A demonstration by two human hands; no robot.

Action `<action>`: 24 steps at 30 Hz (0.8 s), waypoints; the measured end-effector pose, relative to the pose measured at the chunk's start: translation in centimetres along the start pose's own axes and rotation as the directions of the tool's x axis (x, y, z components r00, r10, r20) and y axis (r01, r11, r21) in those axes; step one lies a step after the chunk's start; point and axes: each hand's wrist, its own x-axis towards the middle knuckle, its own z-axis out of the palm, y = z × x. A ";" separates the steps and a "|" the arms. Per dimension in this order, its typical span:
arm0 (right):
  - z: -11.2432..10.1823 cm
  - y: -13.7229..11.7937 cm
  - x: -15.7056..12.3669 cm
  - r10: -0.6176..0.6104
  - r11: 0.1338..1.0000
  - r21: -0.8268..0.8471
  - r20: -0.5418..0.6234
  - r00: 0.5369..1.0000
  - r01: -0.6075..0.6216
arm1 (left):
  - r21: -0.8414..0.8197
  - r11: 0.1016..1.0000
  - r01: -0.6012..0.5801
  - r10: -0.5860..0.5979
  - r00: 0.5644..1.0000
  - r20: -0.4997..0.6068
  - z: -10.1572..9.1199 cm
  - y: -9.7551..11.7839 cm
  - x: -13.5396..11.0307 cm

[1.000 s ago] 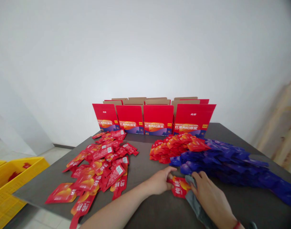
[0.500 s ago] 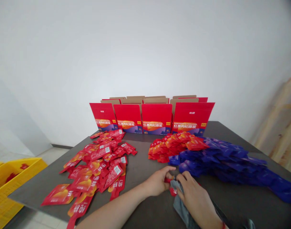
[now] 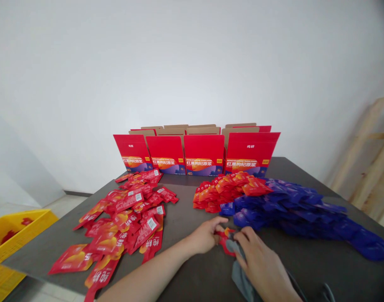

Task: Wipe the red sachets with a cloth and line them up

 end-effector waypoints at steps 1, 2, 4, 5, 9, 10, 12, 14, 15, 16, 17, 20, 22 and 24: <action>0.1 -1.1 0.3 -0.025 1.000 -0.002 0.016 1.000 0.025 | -0.003 1.000 -0.007 0.007 1.000 0.002 0.0 -0.1 0.0; 0.3 -1.8 0.5 -0.039 0.999 -0.007 0.028 0.999 0.040 | 0.005 1.000 -0.016 0.016 1.000 0.001 0.0 -0.1 0.0; 0.7 -2.0 0.4 -0.037 0.999 -0.019 0.041 0.998 0.037 | 0.037 0.999 -0.032 0.032 0.999 -0.005 -0.1 -0.2 -0.1; 0.9 -1.5 0.2 -0.028 0.999 -0.017 0.042 0.999 0.029 | 0.057 0.998 -0.034 0.034 0.999 -0.009 -0.1 -0.1 -0.2; 1.6 3.9 -2.1 0.023 1.000 0.018 0.007 1.000 -0.023 | 0.140 0.990 -0.013 0.015 1.000 -0.012 -0.1 0.3 -0.4; 1.7 5.6 -2.7 0.061 0.998 0.016 -0.006 0.998 -0.061 | 0.155 0.988 -0.009 0.012 1.000 -0.013 -0.1 0.4 -0.4; 1.5 8.3 -3.6 0.126 0.992 -0.007 -0.037 0.991 -0.126 | 0.176 0.984 -0.005 0.008 1.000 -0.016 0.0 0.8 -0.4; 0.9 9.6 -4.0 0.174 0.984 -0.026 -0.058 0.983 -0.176 | 0.187 0.982 -0.007 0.011 1.000 -0.024 0.1 1.0 -0.4; 0.5 9.6 -3.9 0.192 0.981 -0.022 -0.059 0.980 -0.194 | 0.185 0.983 -0.010 0.016 0.999 -0.028 0.1 1.1 -0.4; 0.0 9.1 -3.6 0.201 0.979 -0.005 -0.052 0.978 -0.202 | 0.178 0.984 -0.017 0.023 0.999 -0.033 0.2 1.1 -0.4; -0.5 8.2 -3.2 0.198 0.980 0.020 -0.037 0.979 -0.198 | 0.165 0.986 -0.026 0.032 0.999 -0.036 0.2 1.1 -0.4; -1.4 4.3 -1.5 0.130 0.988 0.088 0.009 0.991 -0.130 | 0.118 0.991 -0.058 0.062 0.998 -0.032 0.3 0.8 -0.4; -1.4 2.0 -0.1 0.091 0.993 0.076 0.016 0.996 -0.092 | 0.088 0.993 -0.081 0.083 0.996 -0.017 0.2 0.7 -0.4; -1.1 0.7 1.0 0.073 0.997 0.034 0.017 0.997 -0.073 | 0.054 0.994 -0.098 0.098 0.995 0.010 0.2 0.5 -0.5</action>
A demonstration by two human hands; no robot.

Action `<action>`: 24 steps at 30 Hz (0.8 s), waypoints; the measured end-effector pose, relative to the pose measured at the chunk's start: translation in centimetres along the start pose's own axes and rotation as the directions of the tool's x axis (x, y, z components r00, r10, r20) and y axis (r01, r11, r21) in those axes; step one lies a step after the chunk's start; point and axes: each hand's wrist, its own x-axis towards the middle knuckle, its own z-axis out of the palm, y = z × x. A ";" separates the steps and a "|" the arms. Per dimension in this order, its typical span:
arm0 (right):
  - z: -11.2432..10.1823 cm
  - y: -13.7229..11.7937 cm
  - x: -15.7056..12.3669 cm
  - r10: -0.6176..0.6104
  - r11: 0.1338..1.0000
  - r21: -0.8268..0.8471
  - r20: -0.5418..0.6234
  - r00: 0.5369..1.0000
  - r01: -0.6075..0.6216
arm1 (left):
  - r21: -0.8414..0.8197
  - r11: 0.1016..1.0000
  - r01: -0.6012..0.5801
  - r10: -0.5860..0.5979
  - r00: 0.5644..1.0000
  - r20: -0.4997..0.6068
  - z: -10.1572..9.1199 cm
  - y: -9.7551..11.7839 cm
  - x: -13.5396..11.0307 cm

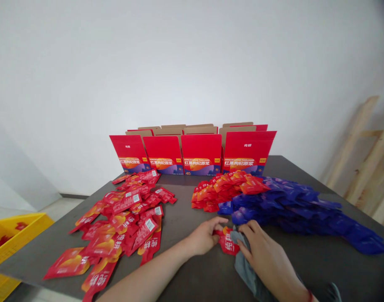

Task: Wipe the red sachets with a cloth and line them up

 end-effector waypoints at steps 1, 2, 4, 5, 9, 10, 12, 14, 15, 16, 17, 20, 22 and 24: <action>0.2 -0.1 0.3 -0.001 1.000 -0.021 0.001 1.000 0.001 | -0.015 1.000 -0.005 0.005 1.000 0.012 0.0 0.0 0.0; 0.4 0.1 0.5 0.002 0.999 -0.038 0.001 1.000 -0.002 | -0.029 1.000 -0.006 0.006 1.000 0.021 0.0 -0.1 0.0; 0.8 1.6 0.3 0.023 0.997 -0.067 -0.003 1.000 -0.024 | -0.041 0.999 0.001 0.000 1.000 0.024 0.0 -0.1 -0.1; 1.0 2.7 -0.1 0.038 0.996 -0.082 -0.004 0.999 -0.038 | -0.032 0.999 0.006 -0.005 1.000 0.018 0.0 -0.1 -0.1; 1.0 7.9 -2.4 0.104 0.982 -0.155 -0.014 0.994 -0.105 | 0.068 0.997 0.032 -0.031 0.999 -0.017 -0.1 0.0 -0.1; 0.9 8.6 -2.8 0.113 0.980 -0.161 -0.024 0.993 -0.115 | 0.086 0.996 0.035 -0.034 0.999 -0.023 -0.1 0.0 -0.1; 0.5 8.8 -3.1 0.121 0.982 -0.139 -0.040 0.992 -0.126 | 0.088 0.996 0.032 -0.030 0.999 -0.023 -0.1 0.1 -0.1; 0.1 7.2 -2.8 0.108 0.991 -0.070 -0.039 0.993 -0.111 | 0.063 0.998 0.021 -0.019 1.000 -0.021 0.0 0.1 -0.1; 0.0 5.9 -2.5 0.089 0.996 -0.027 -0.030 0.996 -0.090 | 0.048 0.999 0.015 -0.014 1.000 -0.018 0.0 0.0 0.0; 0.0 4.5 -2.3 0.057 0.998 0.012 -0.015 0.998 -0.057 | 0.038 0.999 0.010 -0.009 1.000 -0.015 0.0 -0.1 0.0; 0.2 3.2 -2.0 0.017 0.999 0.041 0.005 1.000 -0.017 | 0.036 0.999 0.006 -0.005 1.000 -0.014 0.0 -0.2 0.0; 1.2 1.2 -2.1 -0.066 0.996 0.065 0.054 0.996 0.063 | 0.085 0.996 0.000 0.001 1.000 -0.016 -0.1 -0.4 -0.1; 1.8 2.2 -2.7 -0.046 0.998 0.048 0.055 0.997 0.044 | 0.172 0.985 -0.030 0.036 0.999 -0.032 -0.2 0.0 -0.3; 1.7 4.9 -3.3 0.021 1.000 0.008 0.016 1.000 -0.021 | 0.324 0.938 -0.121 0.143 0.989 -0.047 -0.2 0.9 -0.6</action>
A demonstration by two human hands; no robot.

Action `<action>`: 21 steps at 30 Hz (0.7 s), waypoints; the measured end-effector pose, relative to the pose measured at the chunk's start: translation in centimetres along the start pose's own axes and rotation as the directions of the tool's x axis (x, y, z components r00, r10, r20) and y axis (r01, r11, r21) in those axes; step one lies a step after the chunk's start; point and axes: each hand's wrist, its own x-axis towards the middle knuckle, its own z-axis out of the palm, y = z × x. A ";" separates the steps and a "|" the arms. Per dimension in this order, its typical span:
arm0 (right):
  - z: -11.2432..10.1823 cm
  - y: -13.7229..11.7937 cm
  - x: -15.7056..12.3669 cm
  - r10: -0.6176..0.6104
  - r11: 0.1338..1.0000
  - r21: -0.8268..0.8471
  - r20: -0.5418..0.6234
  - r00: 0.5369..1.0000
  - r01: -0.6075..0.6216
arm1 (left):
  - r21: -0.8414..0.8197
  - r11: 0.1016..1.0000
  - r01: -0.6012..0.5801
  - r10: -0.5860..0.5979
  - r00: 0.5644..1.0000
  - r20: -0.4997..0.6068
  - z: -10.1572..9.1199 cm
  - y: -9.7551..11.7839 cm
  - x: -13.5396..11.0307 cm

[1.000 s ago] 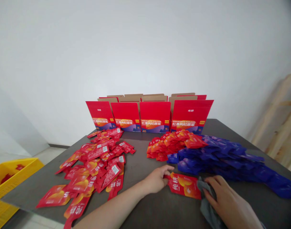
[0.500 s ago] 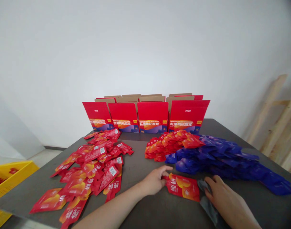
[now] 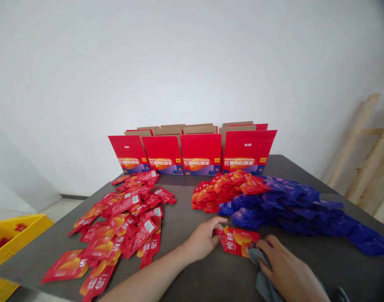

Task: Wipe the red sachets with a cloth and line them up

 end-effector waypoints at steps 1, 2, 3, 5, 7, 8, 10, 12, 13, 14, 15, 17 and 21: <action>-0.4 1.5 -0.2 0.050 0.998 -0.035 -0.045 0.998 -0.051 | 0.102 0.992 -0.078 0.081 0.996 -0.022 -0.2 0.6 -0.1; -0.9 3.0 -0.3 0.075 0.995 -0.062 -0.080 0.994 -0.080 | 0.214 0.963 -0.166 0.177 0.984 -0.029 -0.5 1.2 -0.2; -1.6 4.1 -0.4 0.104 0.991 -0.077 -0.110 0.988 -0.113 | 0.325 0.911 -0.254 0.274 0.962 -0.015 -0.8 1.8 -0.2; -3.1 5.1 -0.1 0.139 0.986 -0.073 -0.156 0.978 -0.151 | 0.513 0.759 -0.402 0.424 0.902 0.080 -1.2 2.7 -0.2; -4.1 3.9 0.5 0.143 0.988 -0.031 -0.174 0.974 -0.150 | 0.630 0.597 -0.496 0.479 0.851 0.216 -1.4 2.9 -0.2; -4.3 2.6 0.8 0.128 0.991 -0.006 -0.176 0.976 -0.131 | 0.667 0.533 -0.521 0.476 0.836 0.273 -1.4 2.8 -0.1; -3.9 -0.6 1.6 0.055 0.998 0.030 -0.143 0.988 -0.051 | 0.718 0.435 -0.544 0.450 0.822 0.350 -1.3 2.5 0.0; -2.8 -3.8 2.3 -0.031 0.999 0.028 -0.086 0.996 0.034 | 0.745 0.365 -0.559 0.427 0.811 0.400 -1.1 2.1 0.0; -2.2 -5.0 2.7 -0.053 0.998 0.014 -0.052 0.997 0.054 | 0.749 0.338 -0.570 0.418 0.804 0.423 -1.1 1.9 -0.1; -1.6 -6.0 3.0 -0.057 0.998 0.000 -0.030 0.998 0.057 | 0.748 0.318 -0.582 0.410 0.796 0.446 -1.1 1.8 -0.1; -1.1 -6.6 3.2 -0.054 0.998 -0.011 -0.014 0.998 0.054 | 0.745 0.306 -0.593 0.401 0.790 0.464 -1.1 1.7 -0.1; -0.4 -6.5 3.4 -0.036 0.999 -0.023 -0.006 0.999 0.036 | 0.739 0.308 -0.599 0.384 0.789 0.480 -1.2 1.6 -0.1; -0.4 -2.4 2.3 0.025 0.998 -0.050 -0.016 1.000 -0.026 | 0.733 0.350 -0.584 0.361 0.806 0.469 -1.4 1.4 0.0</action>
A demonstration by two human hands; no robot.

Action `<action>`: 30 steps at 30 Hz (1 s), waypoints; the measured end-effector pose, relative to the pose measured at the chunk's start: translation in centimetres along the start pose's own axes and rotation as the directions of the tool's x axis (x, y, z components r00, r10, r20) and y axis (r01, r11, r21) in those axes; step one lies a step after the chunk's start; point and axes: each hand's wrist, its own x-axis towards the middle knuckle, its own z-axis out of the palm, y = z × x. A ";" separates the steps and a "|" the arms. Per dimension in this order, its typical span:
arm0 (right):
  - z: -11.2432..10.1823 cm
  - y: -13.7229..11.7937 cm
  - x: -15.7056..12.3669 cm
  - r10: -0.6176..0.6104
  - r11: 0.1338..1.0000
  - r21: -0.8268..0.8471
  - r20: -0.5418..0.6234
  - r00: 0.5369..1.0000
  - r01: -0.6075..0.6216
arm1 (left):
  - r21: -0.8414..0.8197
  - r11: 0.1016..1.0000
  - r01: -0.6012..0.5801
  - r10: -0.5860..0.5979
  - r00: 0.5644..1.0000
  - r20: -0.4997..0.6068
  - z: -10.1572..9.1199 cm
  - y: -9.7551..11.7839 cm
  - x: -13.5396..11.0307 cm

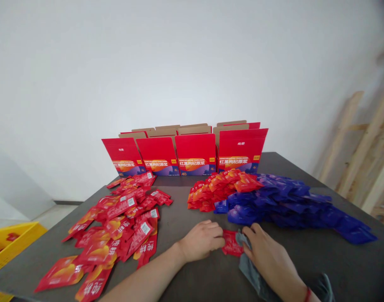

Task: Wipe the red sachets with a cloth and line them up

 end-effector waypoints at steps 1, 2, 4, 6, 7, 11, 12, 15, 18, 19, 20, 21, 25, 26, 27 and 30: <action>0.0 1.4 -0.4 0.032 0.999 -0.020 -0.003 0.999 -0.032 | -0.012 1.000 0.008 -0.008 1.000 -0.002 0.1 -0.1 0.0; -0.1 2.8 -0.7 0.063 0.997 -0.041 -0.005 0.998 -0.064 | -0.024 1.000 0.017 -0.017 1.000 -0.005 0.1 -0.2 0.0; -0.4 4.6 -1.2 0.100 0.992 -0.076 -0.014 0.995 -0.100 | -0.051 0.998 0.038 -0.039 0.999 -0.013 0.2 -0.4 0.1; -0.8 4.6 -1.4 0.084 0.994 -0.070 -0.032 0.996 -0.086 | -0.078 0.996 0.050 -0.052 0.998 -0.023 0.4 -0.5 0.2; -1.0 3.8 -1.3 0.056 0.997 -0.049 -0.038 0.998 -0.058 | -0.087 0.995 0.051 -0.054 0.998 -0.028 0.4 -0.6 0.2; -0.9 -1.8 -0.8 -0.089 0.996 0.004 0.025 0.996 0.089 | -0.105 0.993 0.053 -0.056 0.998 -0.019 0.5 -0.5 0.3; -0.6 -3.0 -0.7 -0.102 0.995 -0.013 0.044 0.994 0.102 | -0.104 0.993 0.059 -0.060 0.998 -0.013 0.5 -0.5 0.3; 0.4 -3.7 -1.0 -0.086 0.995 -0.048 0.049 0.995 0.088 | -0.095 0.993 0.064 -0.064 0.998 -0.002 0.5 -0.5 0.2; 0.9 -0.7 -1.8 -0.049 0.998 -0.047 0.000 0.999 0.049 | -0.094 0.994 0.047 -0.048 0.999 -0.007 0.6 -0.7 0.1; 0.8 0.7 -2.1 -0.032 0.997 -0.064 -0.020 0.999 0.031 | -0.099 0.994 0.042 -0.043 0.999 -0.014 0.6 -0.7 0.1; 0.5 2.0 -2.3 -0.014 0.996 -0.089 -0.040 0.999 0.010 | -0.107 0.993 0.039 -0.042 0.999 -0.021 0.7 -0.8 0.2; 0.2 3.1 -2.4 0.009 0.993 -0.115 -0.060 0.998 -0.016 | -0.118 0.992 0.040 -0.043 0.999 -0.026 0.7 -0.9 0.2; -1.7 3.1 -1.1 0.064 0.991 -0.111 -0.098 0.993 -0.075 | -0.158 0.987 0.035 -0.042 0.998 -0.040 0.8 -0.8 0.6; -2.0 1.9 -0.5 0.049 0.995 -0.082 -0.086 0.995 -0.056 | -0.160 0.987 0.031 -0.038 0.998 -0.044 0.8 -0.7 0.6; -2.1 0.6 0.2 0.025 0.998 -0.048 -0.070 0.997 -0.028 | -0.154 0.988 0.025 -0.033 0.998 -0.047 0.8 -0.6 0.7; -1.8 -3.2 1.9 -0.081 0.997 0.001 0.024 0.996 0.081 | -0.106 0.994 0.010 -0.014 0.999 -0.034 0.8 -0.4 0.5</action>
